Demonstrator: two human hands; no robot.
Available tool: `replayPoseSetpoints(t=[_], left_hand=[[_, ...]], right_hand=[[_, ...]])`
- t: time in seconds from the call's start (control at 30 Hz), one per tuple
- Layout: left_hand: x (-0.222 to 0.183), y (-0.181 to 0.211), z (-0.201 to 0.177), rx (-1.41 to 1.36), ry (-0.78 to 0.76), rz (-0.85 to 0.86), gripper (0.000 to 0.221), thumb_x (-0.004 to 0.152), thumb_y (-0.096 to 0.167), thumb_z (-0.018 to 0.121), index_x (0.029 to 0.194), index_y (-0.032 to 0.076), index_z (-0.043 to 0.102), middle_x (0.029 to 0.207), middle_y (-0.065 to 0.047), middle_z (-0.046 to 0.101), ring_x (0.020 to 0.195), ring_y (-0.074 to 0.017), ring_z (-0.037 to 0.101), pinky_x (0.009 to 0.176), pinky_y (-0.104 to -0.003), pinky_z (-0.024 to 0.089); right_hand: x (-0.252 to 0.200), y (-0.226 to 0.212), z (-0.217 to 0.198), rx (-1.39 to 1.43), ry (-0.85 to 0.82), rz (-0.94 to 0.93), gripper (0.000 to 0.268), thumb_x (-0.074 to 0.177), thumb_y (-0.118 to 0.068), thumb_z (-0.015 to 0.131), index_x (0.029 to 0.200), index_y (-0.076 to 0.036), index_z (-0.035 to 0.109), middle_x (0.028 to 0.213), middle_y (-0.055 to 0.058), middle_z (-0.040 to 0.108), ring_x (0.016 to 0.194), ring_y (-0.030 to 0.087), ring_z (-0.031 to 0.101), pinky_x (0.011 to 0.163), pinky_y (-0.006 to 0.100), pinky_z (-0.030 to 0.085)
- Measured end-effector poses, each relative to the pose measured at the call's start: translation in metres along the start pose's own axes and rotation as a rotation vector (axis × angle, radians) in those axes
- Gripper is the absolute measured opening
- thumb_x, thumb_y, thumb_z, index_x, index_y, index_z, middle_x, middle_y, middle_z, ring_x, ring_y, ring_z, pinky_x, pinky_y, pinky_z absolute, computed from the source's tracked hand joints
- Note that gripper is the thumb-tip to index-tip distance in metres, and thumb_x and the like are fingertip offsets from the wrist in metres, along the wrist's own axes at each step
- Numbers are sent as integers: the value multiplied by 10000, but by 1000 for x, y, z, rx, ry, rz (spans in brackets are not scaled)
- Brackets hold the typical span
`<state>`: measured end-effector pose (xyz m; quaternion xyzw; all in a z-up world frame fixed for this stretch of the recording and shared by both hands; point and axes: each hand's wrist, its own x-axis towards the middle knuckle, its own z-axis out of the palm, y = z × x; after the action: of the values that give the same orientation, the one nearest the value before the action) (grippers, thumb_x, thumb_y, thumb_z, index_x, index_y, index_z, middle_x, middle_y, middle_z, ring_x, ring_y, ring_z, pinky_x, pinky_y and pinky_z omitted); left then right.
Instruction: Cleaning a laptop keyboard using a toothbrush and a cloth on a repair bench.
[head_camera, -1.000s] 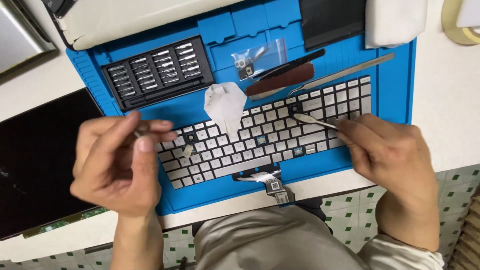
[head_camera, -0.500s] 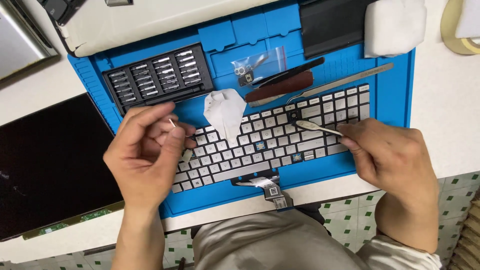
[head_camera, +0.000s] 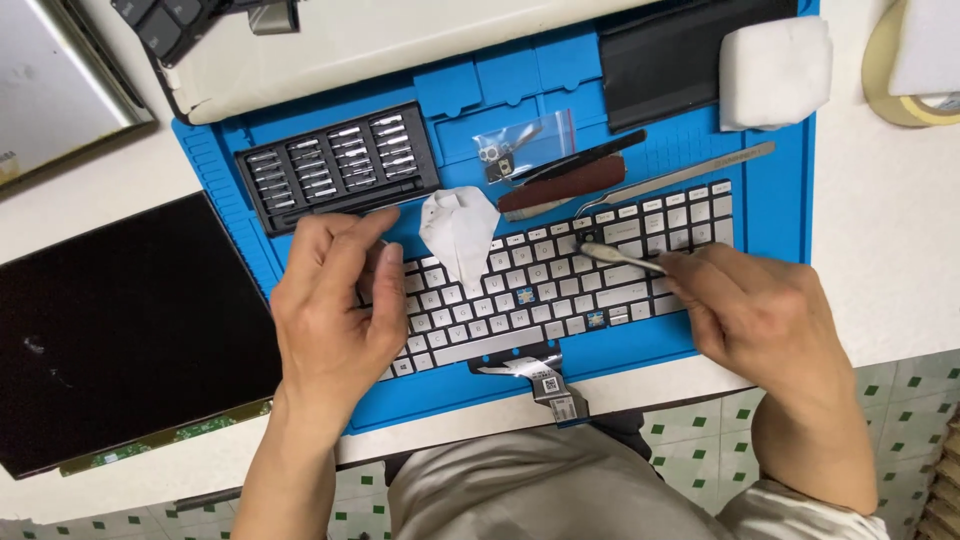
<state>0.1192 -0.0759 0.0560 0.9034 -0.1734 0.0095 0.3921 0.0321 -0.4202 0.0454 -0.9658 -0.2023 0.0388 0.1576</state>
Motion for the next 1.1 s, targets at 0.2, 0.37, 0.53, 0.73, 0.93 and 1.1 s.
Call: replayPoseSetpoints(t=[0.2, 0.37, 0.53, 0.73, 0.93, 1.1], left_hand=[[0, 0, 3, 35, -17, 55, 287, 1041, 51, 535, 1276, -46, 669, 1023, -160, 542, 917, -275, 632, 703, -352, 539], [-4, -5, 6, 94, -19, 55, 302, 1038, 79, 527, 1299, 21, 666, 968, -97, 488, 788, -217, 571, 492, -333, 452], [-6, -9, 9, 80, -53, 63, 293, 1044, 25, 469, 1295, 14, 621, 998, -132, 478, 785, -238, 565, 484, -333, 430], [-7, -12, 12, 102, -92, 87, 285, 1048, 20, 466, 1286, 5, 622, 990, -128, 470, 801, -248, 565, 462, -342, 425], [-6, -16, 15, 90, -94, 138, 275, 1050, 0, 490, 1294, -9, 618, 1009, -161, 493, 814, -290, 579, 517, -356, 432], [-11, -23, 19, 108, -93, 125, 275, 1046, 32, 504, 1276, -1, 650, 1008, -159, 507, 760, -283, 565, 523, -361, 418]], right_hand=[[2, 0, -2, 24, 2, -4, 124, 1006, -86, 600, 1103, -93, 677, 841, 17, 627, 597, 213, 579, 470, 346, 448], [-4, 5, 4, -31, -55, 43, 119, 995, -166, 603, 1090, -138, 669, 834, -13, 645, 577, 195, 582, 422, 329, 451], [-3, 3, 5, 24, -3, 68, 108, 1013, -117, 595, 1098, -120, 661, 814, 10, 638, 579, 197, 565, 438, 332, 426], [1, 1, 1, -9, -9, 39, 133, 998, -77, 610, 1104, -115, 682, 819, 9, 616, 606, 197, 578, 460, 330, 434], [4, 6, 0, -14, -5, 11, 129, 1002, -64, 609, 1085, -97, 703, 792, 16, 607, 559, 199, 535, 437, 328, 404], [1, 9, 0, -62, 59, 23, 91, 1025, -35, 648, 1085, -75, 704, 795, 33, 593, 564, 194, 527, 478, 326, 412]])
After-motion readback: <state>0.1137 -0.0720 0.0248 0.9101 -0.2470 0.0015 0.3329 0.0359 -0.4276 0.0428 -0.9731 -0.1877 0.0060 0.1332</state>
